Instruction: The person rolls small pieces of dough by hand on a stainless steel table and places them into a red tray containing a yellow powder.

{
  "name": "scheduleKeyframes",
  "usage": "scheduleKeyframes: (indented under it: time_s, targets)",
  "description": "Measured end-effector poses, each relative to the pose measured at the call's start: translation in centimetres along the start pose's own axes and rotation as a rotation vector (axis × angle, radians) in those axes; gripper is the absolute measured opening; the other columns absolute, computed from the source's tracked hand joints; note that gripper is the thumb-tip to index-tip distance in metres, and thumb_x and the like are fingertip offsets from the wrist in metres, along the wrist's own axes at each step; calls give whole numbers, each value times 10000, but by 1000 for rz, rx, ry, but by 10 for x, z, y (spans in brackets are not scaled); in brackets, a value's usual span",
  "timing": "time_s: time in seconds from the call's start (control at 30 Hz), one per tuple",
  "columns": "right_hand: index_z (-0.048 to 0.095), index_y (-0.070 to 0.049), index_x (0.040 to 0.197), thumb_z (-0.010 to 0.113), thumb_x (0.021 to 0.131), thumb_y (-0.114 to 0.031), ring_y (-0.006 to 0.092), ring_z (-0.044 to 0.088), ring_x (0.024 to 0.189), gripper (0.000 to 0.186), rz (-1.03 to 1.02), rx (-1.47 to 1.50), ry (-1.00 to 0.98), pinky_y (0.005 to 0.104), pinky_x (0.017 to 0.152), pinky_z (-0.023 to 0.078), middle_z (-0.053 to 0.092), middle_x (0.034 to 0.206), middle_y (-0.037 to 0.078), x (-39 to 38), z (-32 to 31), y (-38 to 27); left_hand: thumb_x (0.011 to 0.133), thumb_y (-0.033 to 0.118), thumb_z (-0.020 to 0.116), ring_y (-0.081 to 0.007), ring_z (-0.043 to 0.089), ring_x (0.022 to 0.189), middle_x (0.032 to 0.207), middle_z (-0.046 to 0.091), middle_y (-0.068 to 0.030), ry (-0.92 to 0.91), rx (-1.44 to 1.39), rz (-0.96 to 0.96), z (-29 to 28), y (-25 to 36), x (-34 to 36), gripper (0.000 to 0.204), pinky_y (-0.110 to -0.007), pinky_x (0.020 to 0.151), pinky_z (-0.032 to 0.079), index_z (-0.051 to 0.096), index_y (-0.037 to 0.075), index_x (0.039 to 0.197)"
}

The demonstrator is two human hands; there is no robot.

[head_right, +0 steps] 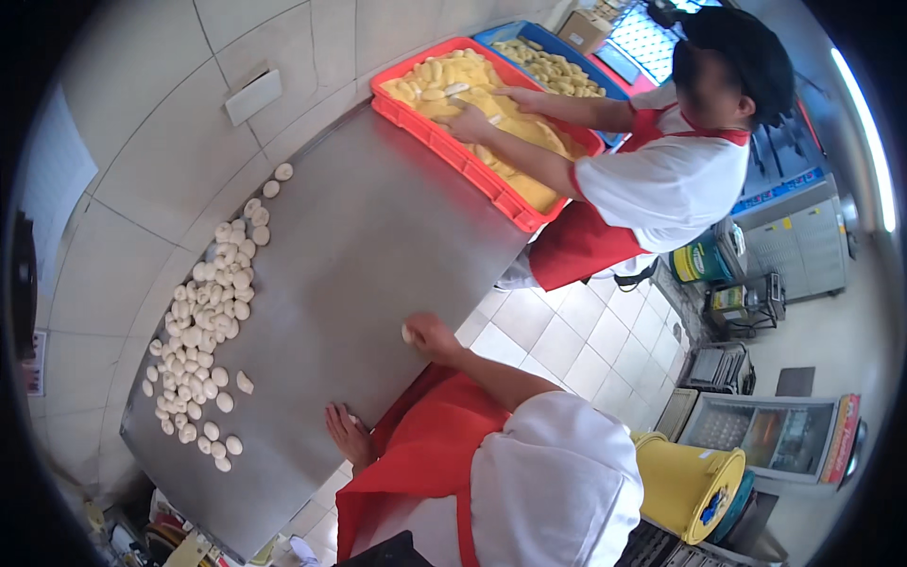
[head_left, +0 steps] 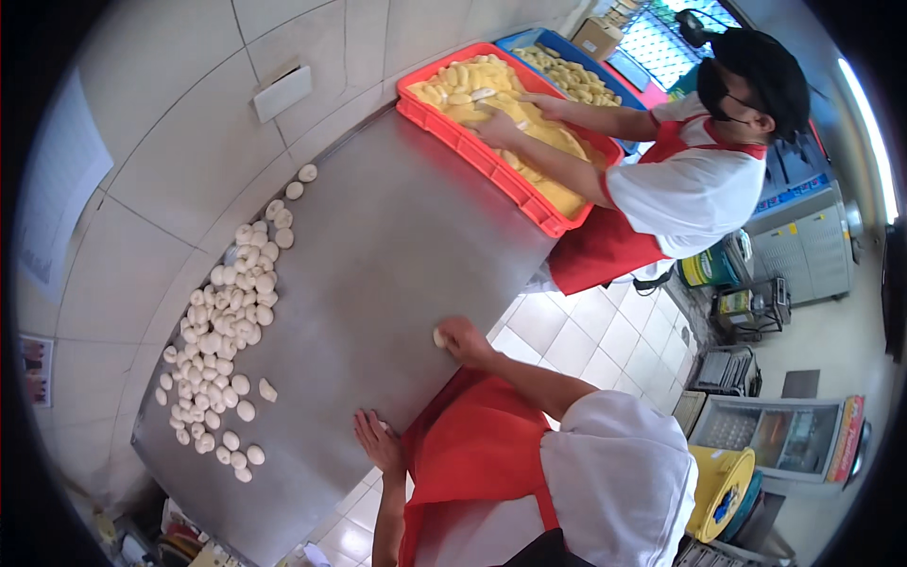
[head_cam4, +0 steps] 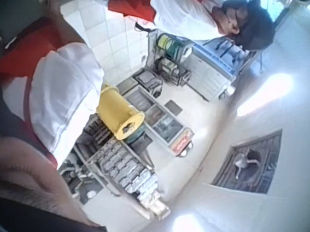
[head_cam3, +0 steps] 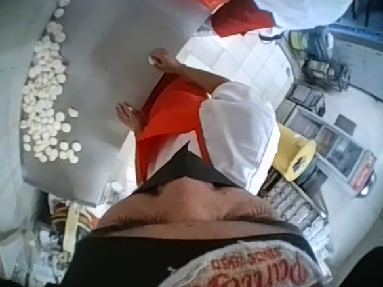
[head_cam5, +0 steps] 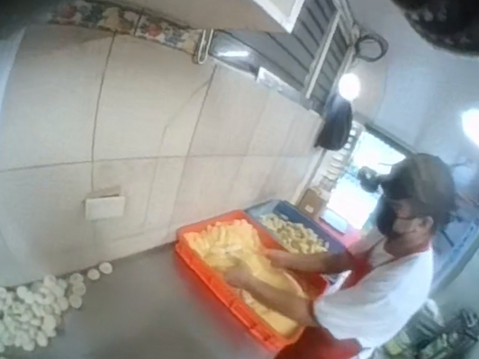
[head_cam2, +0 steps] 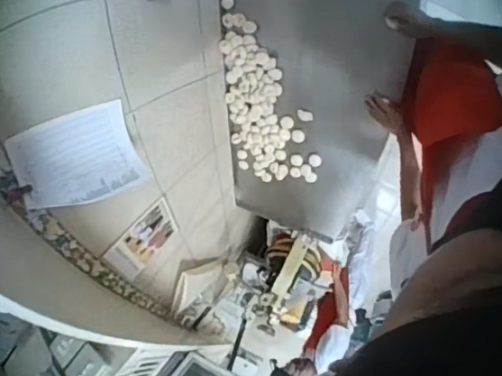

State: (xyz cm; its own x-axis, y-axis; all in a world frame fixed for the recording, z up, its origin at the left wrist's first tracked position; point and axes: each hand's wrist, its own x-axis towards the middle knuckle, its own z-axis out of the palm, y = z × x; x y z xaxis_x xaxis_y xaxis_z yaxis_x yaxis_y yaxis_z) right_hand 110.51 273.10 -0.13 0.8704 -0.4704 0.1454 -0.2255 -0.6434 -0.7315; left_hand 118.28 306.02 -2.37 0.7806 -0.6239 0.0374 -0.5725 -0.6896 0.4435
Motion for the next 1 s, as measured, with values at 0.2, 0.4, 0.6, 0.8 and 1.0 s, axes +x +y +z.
scheduleKeyframes:
  time_s: [0.2,0.4,0.6,0.8,1.0]
  targets:
    - [376,-95,1495,522,958,-508,399,278,1456,692,1,-554,-338,565,1181,205,235,1605,211,4,32,-38,976,354,537,-517,189,1460,1591,205,-296,-15,155,-27,-8,10,66,647,-647,1153,171,341,41,1507]
    - [333,-95,1536,472,922,-649,400,201,1493,838,58,-522,-272,681,1151,127,212,1610,244,164,72,-61,901,596,552,-512,142,1476,1601,182,-294,-137,318,-76,-18,16,187,883,-652,1162,120,270,76,1556]
    - [438,-115,1476,440,957,-616,409,278,1446,722,25,-440,-76,652,1138,205,286,1574,246,286,101,-60,941,654,439,-420,103,1516,1630,161,-238,-86,319,-180,-3,9,312,889,-600,1191,101,209,78,1579]
    - [526,-88,1393,520,948,-545,351,340,1418,638,-52,-382,-119,547,1142,271,379,1535,194,230,97,-59,958,588,480,-405,146,1510,1631,176,-224,-167,331,-209,-2,5,251,853,-564,1188,166,226,44,1564]
    - [649,-116,1234,673,870,-372,337,537,1234,446,30,-263,-145,478,998,434,579,1348,130,112,60,-34,854,342,717,-383,500,1258,1343,555,-201,215,-156,-21,9,-1,130,570,-492,1057,384,580,16,1301]
